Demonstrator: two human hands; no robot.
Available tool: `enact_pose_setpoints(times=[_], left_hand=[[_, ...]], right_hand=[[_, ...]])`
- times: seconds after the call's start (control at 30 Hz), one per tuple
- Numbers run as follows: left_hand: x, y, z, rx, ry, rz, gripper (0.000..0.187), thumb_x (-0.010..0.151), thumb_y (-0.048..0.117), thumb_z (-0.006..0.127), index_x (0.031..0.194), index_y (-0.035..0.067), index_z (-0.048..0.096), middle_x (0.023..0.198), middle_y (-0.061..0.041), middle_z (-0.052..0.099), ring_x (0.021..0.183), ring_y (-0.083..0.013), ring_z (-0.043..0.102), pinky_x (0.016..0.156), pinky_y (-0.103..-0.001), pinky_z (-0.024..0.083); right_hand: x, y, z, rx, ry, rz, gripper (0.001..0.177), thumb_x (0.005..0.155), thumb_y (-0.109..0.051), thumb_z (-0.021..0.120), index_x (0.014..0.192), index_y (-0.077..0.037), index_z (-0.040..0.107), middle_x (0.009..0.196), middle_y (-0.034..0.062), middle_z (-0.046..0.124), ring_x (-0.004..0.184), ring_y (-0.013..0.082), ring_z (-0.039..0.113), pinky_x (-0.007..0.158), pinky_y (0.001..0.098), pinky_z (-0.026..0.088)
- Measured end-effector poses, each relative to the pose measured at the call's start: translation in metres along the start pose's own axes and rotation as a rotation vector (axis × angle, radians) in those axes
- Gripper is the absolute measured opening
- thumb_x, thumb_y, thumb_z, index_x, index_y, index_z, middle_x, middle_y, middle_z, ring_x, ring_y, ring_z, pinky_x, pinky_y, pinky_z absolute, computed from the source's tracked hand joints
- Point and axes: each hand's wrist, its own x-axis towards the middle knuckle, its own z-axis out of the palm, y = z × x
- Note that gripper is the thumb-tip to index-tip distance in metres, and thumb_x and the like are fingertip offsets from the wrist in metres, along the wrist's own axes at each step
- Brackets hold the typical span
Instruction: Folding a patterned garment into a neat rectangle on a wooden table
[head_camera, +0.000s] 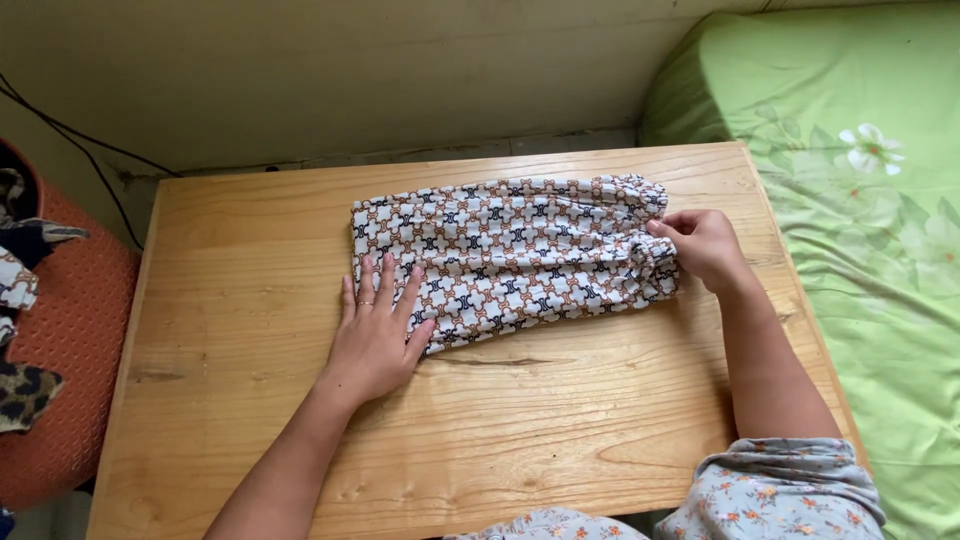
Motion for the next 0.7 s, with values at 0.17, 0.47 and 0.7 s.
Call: enact_pose_setpoints(times=[0.17,0.47,0.7], left_hand=[[0.004,0.010,-0.010,-0.067,-0.036,-0.052,0.075,0.102,0.050,0.033,0.160,0.006,0.016,0.166,-0.027,0.004,0.153,-0.0440,-0.006,0.120,-0.059,-0.005],[0.035,0.024,0.003,-0.175,0.143,-0.105,0.079,0.105,0.050,0.029,0.157,-0.008,0.015,0.165,-0.033,0.005,0.154,-0.0450,-0.003,0.121,-0.057,-0.004],[0.031,0.024,0.003,-0.131,0.027,-0.200,0.086,0.100,0.056,0.034,0.158,-0.005,0.017,0.164,-0.032,0.008,0.154,-0.0436,0.001,0.122,-0.056,-0.001]], right_hand=[[-0.022,-0.025,0.001,-0.002,0.085,0.040,0.039,0.099,-0.031,0.072,0.118,0.003,0.074,0.090,0.0096,0.070,0.071,0.0156,0.057,0.060,0.0328,0.047],[-0.104,-0.103,0.084,-0.571,0.197,-0.698,0.065,0.104,-0.039,0.054,0.153,0.001,0.040,0.165,0.0225,0.029,0.153,0.0360,0.026,0.124,0.0506,0.022],[-0.104,-0.104,0.148,-0.988,-0.178,-0.481,0.085,0.100,-0.069,0.016,0.162,-0.012,0.006,0.170,0.0136,-0.004,0.156,0.0265,-0.008,0.117,0.0636,-0.014]])
